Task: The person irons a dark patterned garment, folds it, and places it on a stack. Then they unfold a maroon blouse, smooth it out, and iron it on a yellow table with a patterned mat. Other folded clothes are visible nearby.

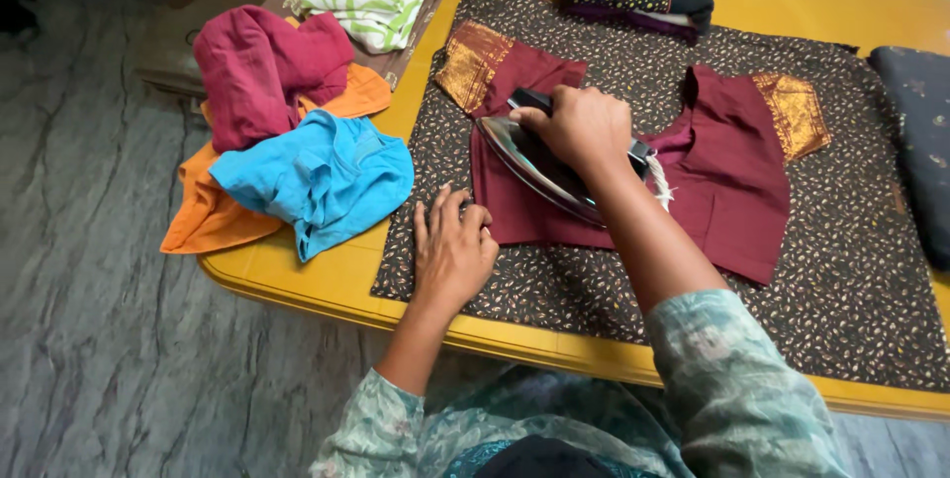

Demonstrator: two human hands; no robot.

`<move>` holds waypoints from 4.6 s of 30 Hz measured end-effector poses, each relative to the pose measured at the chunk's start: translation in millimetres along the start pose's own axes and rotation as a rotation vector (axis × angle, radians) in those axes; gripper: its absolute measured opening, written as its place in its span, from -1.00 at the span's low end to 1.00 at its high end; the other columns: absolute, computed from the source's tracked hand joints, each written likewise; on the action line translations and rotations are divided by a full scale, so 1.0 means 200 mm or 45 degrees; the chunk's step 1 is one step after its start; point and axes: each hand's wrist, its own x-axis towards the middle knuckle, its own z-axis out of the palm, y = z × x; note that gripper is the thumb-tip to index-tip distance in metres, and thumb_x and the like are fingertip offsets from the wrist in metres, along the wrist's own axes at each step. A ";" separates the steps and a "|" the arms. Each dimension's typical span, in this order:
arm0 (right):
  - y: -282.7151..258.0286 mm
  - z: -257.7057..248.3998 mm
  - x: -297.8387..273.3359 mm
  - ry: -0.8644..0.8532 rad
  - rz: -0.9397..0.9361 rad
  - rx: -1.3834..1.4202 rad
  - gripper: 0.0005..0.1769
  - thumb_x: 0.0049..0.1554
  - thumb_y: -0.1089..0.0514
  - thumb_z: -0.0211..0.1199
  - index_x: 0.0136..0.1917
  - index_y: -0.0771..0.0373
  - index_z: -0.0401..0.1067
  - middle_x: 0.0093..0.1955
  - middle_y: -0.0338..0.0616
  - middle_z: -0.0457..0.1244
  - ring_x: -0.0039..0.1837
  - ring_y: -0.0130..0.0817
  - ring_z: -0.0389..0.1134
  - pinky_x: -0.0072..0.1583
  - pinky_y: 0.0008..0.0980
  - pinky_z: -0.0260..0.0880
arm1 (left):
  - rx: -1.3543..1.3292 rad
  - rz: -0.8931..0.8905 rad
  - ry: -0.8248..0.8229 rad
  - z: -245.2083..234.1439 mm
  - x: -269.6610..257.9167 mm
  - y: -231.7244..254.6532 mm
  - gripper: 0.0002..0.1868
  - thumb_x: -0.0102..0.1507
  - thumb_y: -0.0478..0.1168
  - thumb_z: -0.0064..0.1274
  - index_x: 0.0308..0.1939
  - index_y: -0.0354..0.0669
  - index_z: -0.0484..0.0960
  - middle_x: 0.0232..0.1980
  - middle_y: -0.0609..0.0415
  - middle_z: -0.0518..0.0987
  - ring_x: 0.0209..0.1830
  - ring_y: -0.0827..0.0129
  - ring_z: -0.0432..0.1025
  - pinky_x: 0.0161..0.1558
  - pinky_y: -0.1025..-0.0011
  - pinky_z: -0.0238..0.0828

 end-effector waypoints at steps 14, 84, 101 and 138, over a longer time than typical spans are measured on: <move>0.16 -0.21 -0.39 -0.334 -0.194 -0.066 -0.18 -0.06 -0.71 0.15 -0.12 0.05 0.60 -0.26 0.03 0.41 -0.13 0.00 0.48 -0.10 -0.04 0.43 | 0.038 -0.037 0.014 0.04 -0.01 -0.02 -0.78 0.13 -0.16 0.11 -0.16 -0.04 0.58 0.24 -0.14 0.46 0.46 -0.08 0.19 0.47 -0.21 -0.11; 1.15 0.05 0.11 0.093 0.991 -0.286 -0.18 0.11 -0.60 0.13 -0.03 0.21 0.60 -0.11 0.09 0.45 -0.06 0.01 0.51 -0.04 -0.05 0.47 | -0.153 0.828 -0.907 0.70 0.45 0.67 -0.32 0.36 0.15 -0.22 0.47 -0.11 0.27 0.60 -0.19 0.07 0.63 -0.03 -0.14 0.52 -0.07 -0.37; 1.27 -0.25 -0.46 -0.444 0.890 0.259 -0.40 0.24 -0.25 0.09 0.05 0.40 0.42 -0.22 0.17 0.42 -0.22 0.09 0.54 -0.08 0.00 0.53 | -0.131 0.839 -0.898 0.70 0.46 0.66 -0.31 0.36 0.19 -0.25 0.48 -0.05 0.26 0.60 -0.13 0.09 0.63 0.02 -0.13 0.54 -0.03 -0.37; 1.22 -0.11 -0.12 -0.255 0.835 0.040 -0.40 0.21 -0.18 0.17 0.28 0.35 0.40 0.24 0.33 0.31 0.33 0.23 0.33 0.32 0.05 0.31 | -0.181 0.796 -0.837 0.72 0.45 0.65 -0.13 0.35 0.22 -0.19 0.55 -0.29 0.05 0.62 -0.23 0.03 0.64 0.02 -0.16 0.55 0.06 -0.38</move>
